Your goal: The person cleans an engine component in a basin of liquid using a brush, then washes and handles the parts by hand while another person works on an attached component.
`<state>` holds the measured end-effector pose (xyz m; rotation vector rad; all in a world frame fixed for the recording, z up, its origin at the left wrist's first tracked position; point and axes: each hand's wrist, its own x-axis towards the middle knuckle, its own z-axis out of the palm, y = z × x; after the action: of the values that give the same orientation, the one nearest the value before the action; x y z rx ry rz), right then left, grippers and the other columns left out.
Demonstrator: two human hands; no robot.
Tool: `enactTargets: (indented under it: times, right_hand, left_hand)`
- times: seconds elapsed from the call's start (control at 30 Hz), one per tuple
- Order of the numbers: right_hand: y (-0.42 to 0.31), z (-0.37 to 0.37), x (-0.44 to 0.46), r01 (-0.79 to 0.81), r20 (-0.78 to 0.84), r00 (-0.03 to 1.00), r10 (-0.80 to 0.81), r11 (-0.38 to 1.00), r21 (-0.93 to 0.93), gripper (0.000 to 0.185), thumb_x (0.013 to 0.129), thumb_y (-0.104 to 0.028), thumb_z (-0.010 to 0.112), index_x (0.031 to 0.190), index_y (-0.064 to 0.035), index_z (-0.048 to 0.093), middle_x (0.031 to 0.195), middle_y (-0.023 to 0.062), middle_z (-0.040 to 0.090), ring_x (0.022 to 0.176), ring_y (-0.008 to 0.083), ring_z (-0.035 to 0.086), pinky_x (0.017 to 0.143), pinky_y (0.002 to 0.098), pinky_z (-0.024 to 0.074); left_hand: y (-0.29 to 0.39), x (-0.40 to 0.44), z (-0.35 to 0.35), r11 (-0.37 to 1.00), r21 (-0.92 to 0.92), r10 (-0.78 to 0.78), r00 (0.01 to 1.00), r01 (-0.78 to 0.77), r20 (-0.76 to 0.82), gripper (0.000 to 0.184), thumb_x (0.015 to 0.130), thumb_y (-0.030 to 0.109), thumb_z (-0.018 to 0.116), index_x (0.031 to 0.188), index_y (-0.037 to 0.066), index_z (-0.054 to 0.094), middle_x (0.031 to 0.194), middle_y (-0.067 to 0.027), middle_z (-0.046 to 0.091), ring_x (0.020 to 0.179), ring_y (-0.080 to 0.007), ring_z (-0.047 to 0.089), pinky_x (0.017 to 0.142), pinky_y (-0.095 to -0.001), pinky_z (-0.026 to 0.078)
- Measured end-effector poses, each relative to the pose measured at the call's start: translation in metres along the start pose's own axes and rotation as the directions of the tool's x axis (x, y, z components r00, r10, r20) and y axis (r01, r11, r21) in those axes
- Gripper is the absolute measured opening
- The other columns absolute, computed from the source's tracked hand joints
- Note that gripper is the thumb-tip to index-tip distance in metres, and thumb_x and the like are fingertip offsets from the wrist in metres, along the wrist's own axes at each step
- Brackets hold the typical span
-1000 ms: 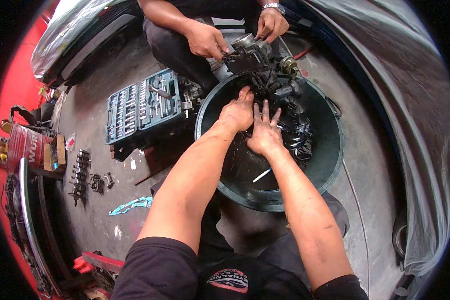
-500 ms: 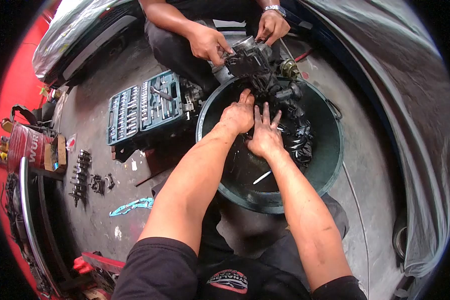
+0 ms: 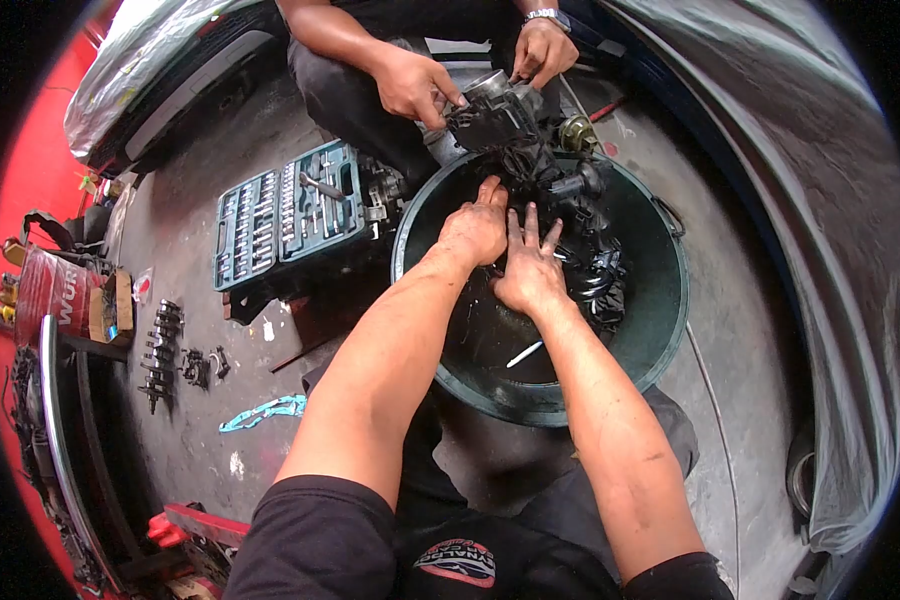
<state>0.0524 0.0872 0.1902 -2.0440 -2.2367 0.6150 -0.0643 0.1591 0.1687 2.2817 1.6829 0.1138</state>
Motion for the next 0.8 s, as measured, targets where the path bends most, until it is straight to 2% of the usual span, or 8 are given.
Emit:
enactTargets:
  times: [0.23, 0.33, 0.53, 0.8]
  right_hand:
    - [-0.0011, -0.0012, 0.0002, -0.007, 0.009, 1.000, 0.007, 1.000, -0.002, 0.114, 0.071, -0.025, 0.083, 0.159, -0.0121, 0.011, 0.165, 0.0168, 0.000, 0.146, 0.0556, 0.002, 0.113, 0.0589, 0.0352]
    - [-0.0015, -0.0010, -0.0003, -0.014, 0.003, 1.000, 0.014, 1.000, -0.007, 0.111, 0.072, -0.025, 0.082, 0.158, -0.0131, 0.014, 0.165, 0.0156, 0.001, 0.147, 0.0538, 0.001, 0.111, 0.0564, 0.0387]
    - [-0.0023, -0.0025, -0.0008, -0.018, 0.015, 1.000, 0.018, 1.000, -0.006, 0.110, 0.073, -0.025, 0.081, 0.159, -0.0132, 0.013, 0.166, 0.0148, 0.001, 0.147, 0.0531, 0.000, 0.112, 0.0569, 0.0369]
    - [0.0001, 0.0009, 0.0015, -0.002, -0.003, 1.000, 0.002, 1.000, -0.010, 0.113, 0.071, -0.027, 0.083, 0.159, -0.0119, 0.012, 0.165, 0.0161, 0.000, 0.146, 0.0556, 0.003, 0.113, 0.0575, 0.0364]
  left_hand:
    - [0.0002, 0.0001, 0.0008, 1.000, -0.001, 0.000, 1.000, 0.000, -0.011, 0.053, 0.097, 0.022, 0.046, 0.145, 0.002, 0.038, 0.162, -0.0161, 0.019, 0.123, -0.0384, 0.057, 0.103, -0.0431, 0.047]
    - [0.0014, -0.0006, -0.0008, 1.000, 0.004, -0.005, 1.000, 0.005, -0.005, 0.053, 0.097, 0.023, 0.046, 0.145, 0.002, 0.038, 0.162, -0.0158, 0.020, 0.123, -0.0382, 0.057, 0.103, -0.0430, 0.047]
    - [-0.0008, -0.0005, 0.0017, 1.000, -0.013, 0.011, 0.999, -0.011, -0.035, 0.052, 0.097, 0.023, 0.046, 0.144, 0.002, 0.039, 0.162, -0.0154, 0.020, 0.123, -0.0379, 0.057, 0.103, -0.0431, 0.047]
    - [0.0030, -0.0021, -0.0043, 1.000, -0.015, -0.018, 1.000, 0.018, -0.006, 0.053, 0.097, 0.023, 0.047, 0.145, 0.002, 0.039, 0.162, -0.0139, 0.020, 0.124, -0.0382, 0.057, 0.104, -0.0437, 0.047]
